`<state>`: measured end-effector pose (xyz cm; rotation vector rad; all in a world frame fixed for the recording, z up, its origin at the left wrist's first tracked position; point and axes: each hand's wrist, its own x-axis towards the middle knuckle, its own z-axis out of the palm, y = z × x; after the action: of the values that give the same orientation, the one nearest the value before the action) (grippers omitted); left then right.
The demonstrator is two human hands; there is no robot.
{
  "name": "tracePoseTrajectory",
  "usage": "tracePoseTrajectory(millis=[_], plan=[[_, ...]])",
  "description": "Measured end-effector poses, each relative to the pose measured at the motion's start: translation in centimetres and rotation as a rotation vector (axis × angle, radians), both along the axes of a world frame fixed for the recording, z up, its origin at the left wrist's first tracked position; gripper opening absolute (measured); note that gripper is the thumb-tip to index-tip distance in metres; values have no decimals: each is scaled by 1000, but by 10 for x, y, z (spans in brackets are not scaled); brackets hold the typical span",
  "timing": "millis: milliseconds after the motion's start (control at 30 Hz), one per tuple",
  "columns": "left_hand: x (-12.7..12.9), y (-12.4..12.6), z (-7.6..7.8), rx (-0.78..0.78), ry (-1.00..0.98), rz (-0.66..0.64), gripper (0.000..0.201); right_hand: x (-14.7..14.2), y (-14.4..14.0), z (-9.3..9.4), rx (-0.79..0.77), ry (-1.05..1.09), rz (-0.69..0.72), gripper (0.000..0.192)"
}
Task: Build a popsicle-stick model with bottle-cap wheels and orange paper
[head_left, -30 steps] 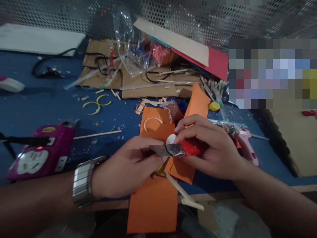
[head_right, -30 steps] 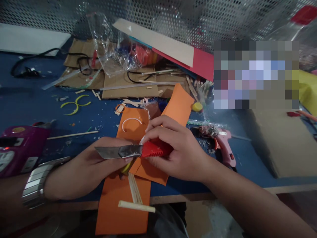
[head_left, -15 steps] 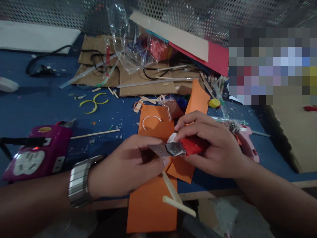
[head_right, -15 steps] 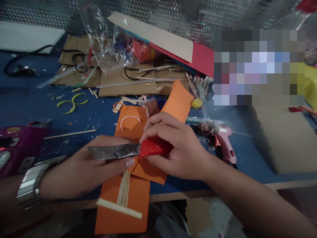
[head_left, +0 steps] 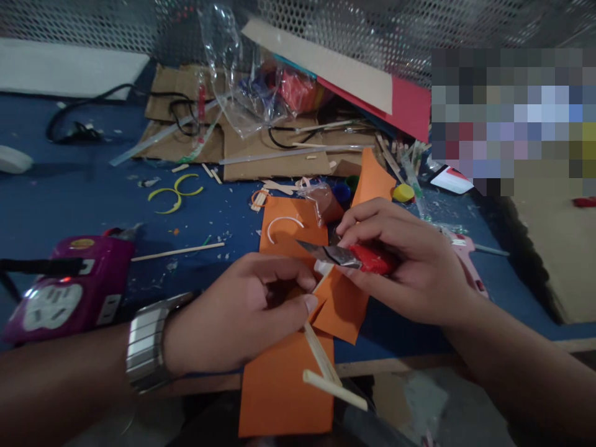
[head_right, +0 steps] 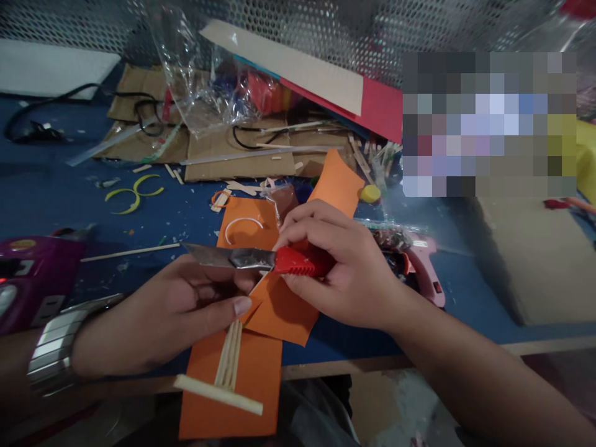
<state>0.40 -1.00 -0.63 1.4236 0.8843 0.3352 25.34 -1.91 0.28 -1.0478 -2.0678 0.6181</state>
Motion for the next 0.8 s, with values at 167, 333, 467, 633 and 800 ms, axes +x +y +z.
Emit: tracePoseTrajectory(millis=[167,333,467,633,800], plan=[[-1,0,-2,18,-32,-5,14,1,2,-1,6,5,-11,23],[-2,4,-4,53,-62,-37,13,3,4,-3,11,10,-45,23],[-3,7,0,-53,-51,-50,19,5,6,-6,31,25,-84,20],[-2,9,6,-147,-18,-56,24,6,8,-9,41,50,-90,17],[-3,6,1,-66,-9,-18,22,3,7,-10,40,88,-40,15]])
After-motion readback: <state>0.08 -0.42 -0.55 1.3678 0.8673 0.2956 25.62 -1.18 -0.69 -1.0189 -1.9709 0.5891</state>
